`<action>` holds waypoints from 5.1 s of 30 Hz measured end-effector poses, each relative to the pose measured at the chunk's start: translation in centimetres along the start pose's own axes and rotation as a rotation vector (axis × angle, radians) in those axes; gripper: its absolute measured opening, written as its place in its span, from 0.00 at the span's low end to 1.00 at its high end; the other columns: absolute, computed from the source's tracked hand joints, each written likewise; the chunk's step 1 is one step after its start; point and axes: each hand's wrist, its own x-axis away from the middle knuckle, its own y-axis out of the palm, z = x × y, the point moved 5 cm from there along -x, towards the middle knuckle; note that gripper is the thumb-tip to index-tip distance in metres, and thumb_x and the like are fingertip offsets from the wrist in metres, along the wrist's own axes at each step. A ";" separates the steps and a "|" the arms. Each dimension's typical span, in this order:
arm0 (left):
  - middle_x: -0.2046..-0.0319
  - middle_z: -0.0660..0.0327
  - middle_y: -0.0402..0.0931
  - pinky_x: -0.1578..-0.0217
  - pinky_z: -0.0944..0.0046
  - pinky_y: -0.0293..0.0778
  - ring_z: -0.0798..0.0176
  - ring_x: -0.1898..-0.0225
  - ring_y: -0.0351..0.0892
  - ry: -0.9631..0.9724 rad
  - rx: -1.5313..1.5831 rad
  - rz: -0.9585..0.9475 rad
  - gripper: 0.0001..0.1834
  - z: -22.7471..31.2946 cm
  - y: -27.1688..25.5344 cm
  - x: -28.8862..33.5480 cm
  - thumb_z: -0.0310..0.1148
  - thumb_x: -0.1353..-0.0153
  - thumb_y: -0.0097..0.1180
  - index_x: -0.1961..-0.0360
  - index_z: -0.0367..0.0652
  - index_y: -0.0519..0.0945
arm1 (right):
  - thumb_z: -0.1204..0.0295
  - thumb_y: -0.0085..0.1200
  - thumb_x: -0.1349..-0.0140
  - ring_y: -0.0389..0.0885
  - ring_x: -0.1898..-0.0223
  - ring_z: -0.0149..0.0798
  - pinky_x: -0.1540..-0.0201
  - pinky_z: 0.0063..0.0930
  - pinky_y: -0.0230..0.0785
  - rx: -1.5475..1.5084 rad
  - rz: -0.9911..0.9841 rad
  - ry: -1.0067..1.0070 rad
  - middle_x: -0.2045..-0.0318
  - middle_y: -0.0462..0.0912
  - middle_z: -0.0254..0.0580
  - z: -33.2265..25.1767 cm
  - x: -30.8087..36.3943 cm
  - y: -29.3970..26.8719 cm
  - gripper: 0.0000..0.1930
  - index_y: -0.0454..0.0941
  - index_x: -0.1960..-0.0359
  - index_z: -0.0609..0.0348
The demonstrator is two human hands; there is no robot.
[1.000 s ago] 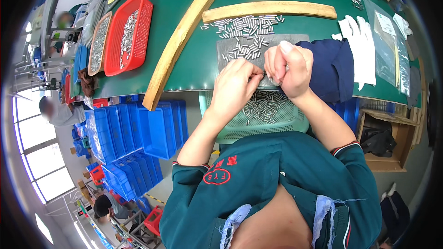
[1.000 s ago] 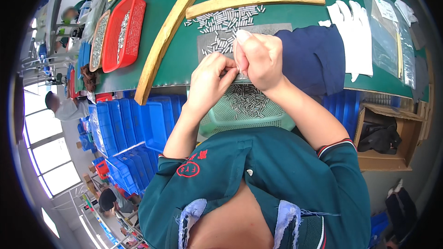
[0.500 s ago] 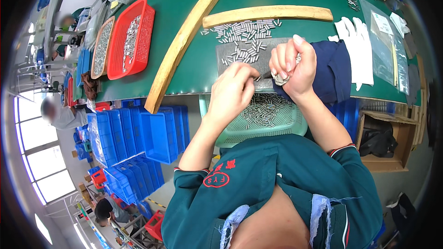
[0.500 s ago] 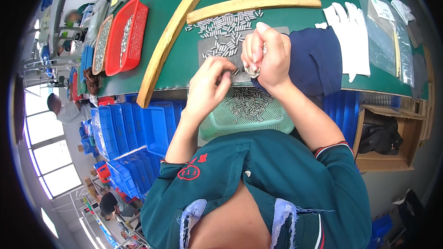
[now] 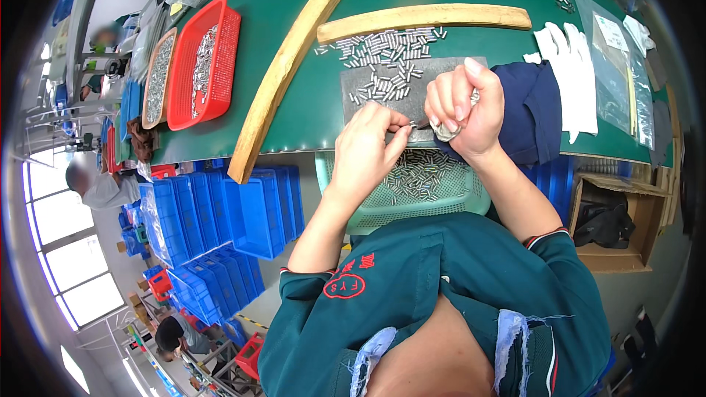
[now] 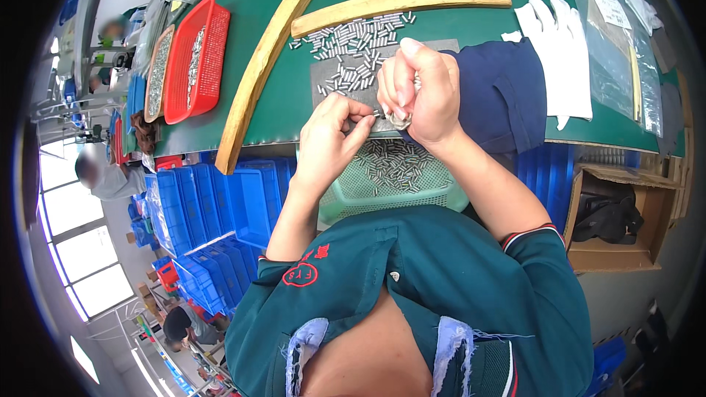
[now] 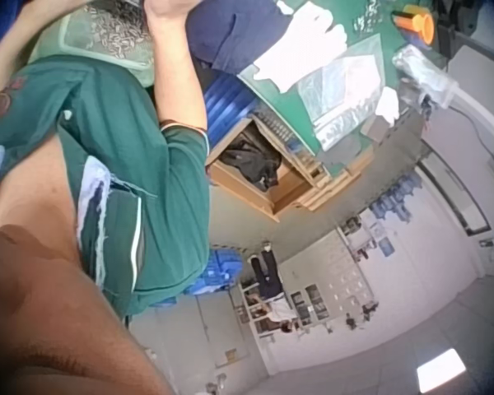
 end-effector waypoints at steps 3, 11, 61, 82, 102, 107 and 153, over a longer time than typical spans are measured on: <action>0.78 0.62 0.70 0.76 0.69 0.68 0.67 0.78 0.70 0.015 0.014 -0.002 0.05 -0.1 -0.1 -0.1 0.26 0.52 0.61 0.74 0.40 0.76 | 0.67 0.33 0.36 0.57 0.94 0.28 0.87 0.22 0.54 -0.033 0.000 0.002 0.96 0.60 0.36 0.0 0.1 0.4 0.25 0.58 0.94 0.56; 0.78 0.63 0.69 0.77 0.70 0.67 0.69 0.79 0.69 0.038 0.051 -0.005 0.05 -0.2 -0.1 0.0 0.26 0.51 0.61 0.72 0.40 0.78 | 0.65 0.31 0.36 0.54 0.94 0.28 0.87 0.23 0.54 0.132 0.012 -0.013 0.96 0.57 0.34 0.0 0.1 0.4 0.25 0.56 0.94 0.55; 0.75 0.61 0.71 0.67 0.63 0.70 0.60 0.70 0.73 0.063 -0.185 0.034 0.07 0.3 -0.5 -0.9 0.27 0.53 0.60 0.71 0.42 0.77 | 0.64 0.33 0.36 0.56 0.93 0.29 0.87 0.24 0.56 0.034 0.125 -0.001 0.96 0.57 0.35 0.0 -0.2 -0.2 0.25 0.56 0.93 0.54; 0.78 0.61 0.70 0.72 0.64 0.68 0.61 0.75 0.71 0.083 -0.028 0.022 0.05 0.0 -0.1 -0.7 0.27 0.53 0.60 0.74 0.41 0.78 | 0.68 0.32 0.38 0.54 0.93 0.29 0.86 0.24 0.54 0.332 -0.112 -0.116 0.96 0.60 0.37 -0.3 0.5 1.6 0.25 0.57 0.95 0.58; 0.78 0.62 0.69 0.71 0.65 0.67 0.62 0.73 0.69 0.103 0.026 -0.014 0.04 -0.1 -0.1 -0.7 0.27 0.52 0.59 0.73 0.41 0.78 | 0.68 0.33 0.37 0.56 0.93 0.29 0.86 0.23 0.53 0.130 -0.017 -0.103 0.96 0.60 0.37 0.1 0.0 0.4 0.25 0.57 0.95 0.57; 0.77 0.61 0.70 0.69 0.62 0.67 0.58 0.72 0.70 0.150 -0.022 -0.020 0.04 0.4 -0.3 -0.8 0.26 0.52 0.58 0.73 0.42 0.77 | 0.65 0.29 0.36 0.52 0.93 0.27 0.85 0.24 0.54 0.332 -0.060 -0.037 0.96 0.57 0.34 -0.1 -0.2 1.3 0.25 0.55 0.94 0.54; 0.79 0.63 0.68 0.78 0.70 0.64 0.71 0.82 0.66 -0.017 0.076 0.000 0.05 -0.5 0.1 -0.2 0.28 0.50 0.60 0.73 0.40 0.78 | 0.69 0.33 0.38 0.56 0.93 0.28 0.86 0.23 0.53 0.093 -0.009 -0.048 0.96 0.60 0.36 0.3 0.4 0.2 0.24 0.58 0.94 0.57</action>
